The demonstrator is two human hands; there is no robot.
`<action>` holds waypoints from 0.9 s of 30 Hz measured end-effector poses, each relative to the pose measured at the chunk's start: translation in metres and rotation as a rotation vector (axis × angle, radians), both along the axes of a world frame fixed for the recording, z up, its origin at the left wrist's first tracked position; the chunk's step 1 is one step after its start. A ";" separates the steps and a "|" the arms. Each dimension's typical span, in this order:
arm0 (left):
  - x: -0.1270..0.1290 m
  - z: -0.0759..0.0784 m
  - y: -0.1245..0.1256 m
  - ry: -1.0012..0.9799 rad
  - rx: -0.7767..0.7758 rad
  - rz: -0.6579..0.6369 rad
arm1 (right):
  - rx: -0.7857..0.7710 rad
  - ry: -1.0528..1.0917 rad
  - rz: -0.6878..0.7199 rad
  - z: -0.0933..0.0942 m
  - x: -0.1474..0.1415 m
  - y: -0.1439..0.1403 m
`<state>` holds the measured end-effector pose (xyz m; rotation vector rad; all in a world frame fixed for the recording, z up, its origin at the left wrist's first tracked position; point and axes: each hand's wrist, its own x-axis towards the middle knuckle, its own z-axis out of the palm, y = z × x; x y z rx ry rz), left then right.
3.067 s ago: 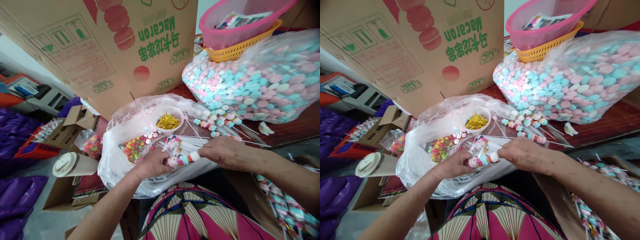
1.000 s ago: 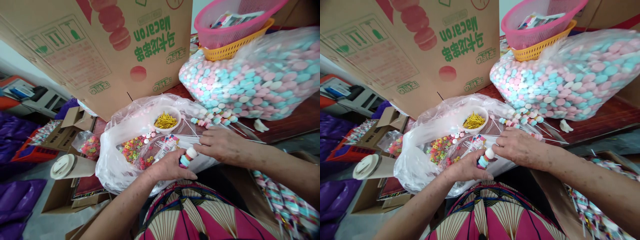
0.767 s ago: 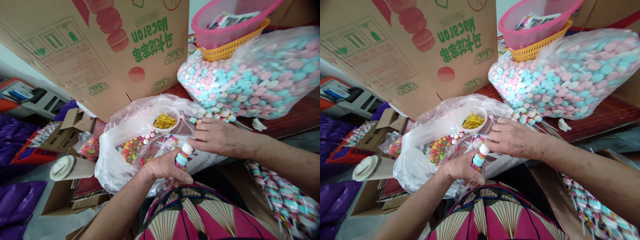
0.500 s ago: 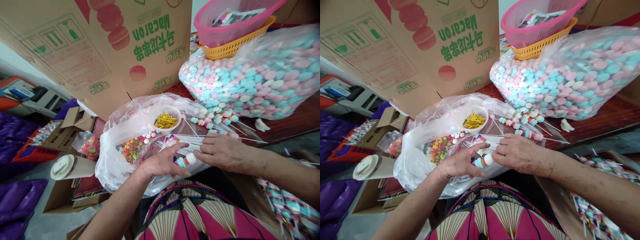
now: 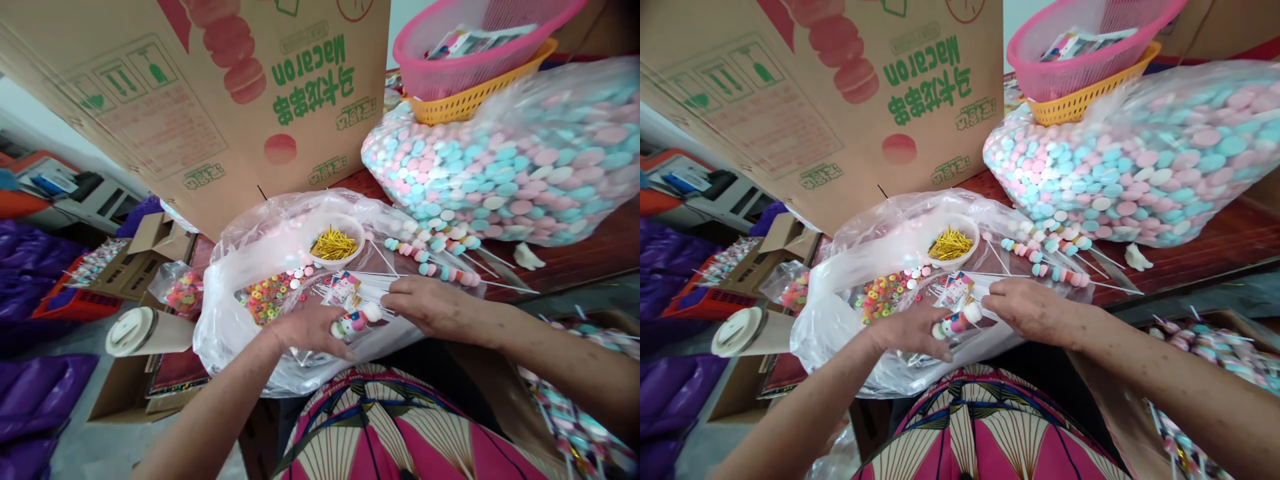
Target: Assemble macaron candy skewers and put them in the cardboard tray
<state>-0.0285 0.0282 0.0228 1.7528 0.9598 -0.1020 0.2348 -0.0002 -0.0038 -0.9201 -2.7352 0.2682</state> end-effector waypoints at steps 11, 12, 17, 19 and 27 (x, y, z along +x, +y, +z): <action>0.019 -0.017 -0.016 -0.024 -0.140 0.176 | 0.023 0.043 -0.017 0.004 -0.017 0.012; 0.016 -0.017 -0.015 -0.028 -0.084 0.153 | 0.046 0.024 -0.016 0.007 -0.012 0.014; 0.015 -0.018 -0.020 0.301 0.519 0.117 | -0.019 -0.143 0.053 0.027 -0.004 0.009; 0.021 -0.016 -0.026 0.473 0.756 0.114 | -0.008 -0.151 0.021 0.033 -0.005 0.004; 0.004 -0.004 -0.003 -0.014 0.063 -0.053 | 0.324 -0.002 0.009 0.033 0.000 -0.005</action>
